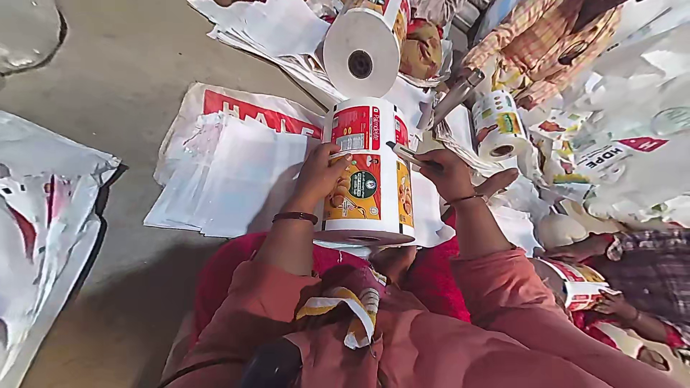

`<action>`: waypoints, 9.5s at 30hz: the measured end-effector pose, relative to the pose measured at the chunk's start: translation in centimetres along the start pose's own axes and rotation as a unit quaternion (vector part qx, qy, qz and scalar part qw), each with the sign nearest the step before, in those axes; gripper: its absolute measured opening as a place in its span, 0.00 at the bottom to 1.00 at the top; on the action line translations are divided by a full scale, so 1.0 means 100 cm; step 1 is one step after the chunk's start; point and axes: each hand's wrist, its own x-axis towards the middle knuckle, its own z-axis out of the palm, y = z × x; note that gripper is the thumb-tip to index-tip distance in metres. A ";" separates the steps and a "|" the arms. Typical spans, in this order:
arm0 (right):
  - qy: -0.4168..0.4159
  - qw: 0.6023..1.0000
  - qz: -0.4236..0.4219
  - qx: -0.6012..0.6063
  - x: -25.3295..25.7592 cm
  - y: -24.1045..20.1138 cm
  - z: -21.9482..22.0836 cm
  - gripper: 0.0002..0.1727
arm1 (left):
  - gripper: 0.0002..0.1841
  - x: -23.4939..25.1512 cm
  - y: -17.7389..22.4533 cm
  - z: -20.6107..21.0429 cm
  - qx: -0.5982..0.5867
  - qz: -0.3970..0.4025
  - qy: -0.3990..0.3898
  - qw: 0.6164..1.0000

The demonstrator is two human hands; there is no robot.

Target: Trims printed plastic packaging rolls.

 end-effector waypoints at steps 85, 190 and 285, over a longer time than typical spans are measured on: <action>-0.349 0.924 0.154 0.007 -0.180 -0.174 -0.040 0.24 | 0.23 -0.036 0.020 -0.004 0.035 0.039 -0.025 0.998; -0.098 0.974 0.153 0.133 -0.143 -0.117 -0.038 0.29 | 0.19 -0.041 0.056 0.030 0.286 0.219 -0.013 0.933; -0.199 0.967 0.116 0.107 -0.159 -0.142 -0.058 0.29 | 0.27 -0.028 0.026 0.031 0.189 0.392 -0.084 0.896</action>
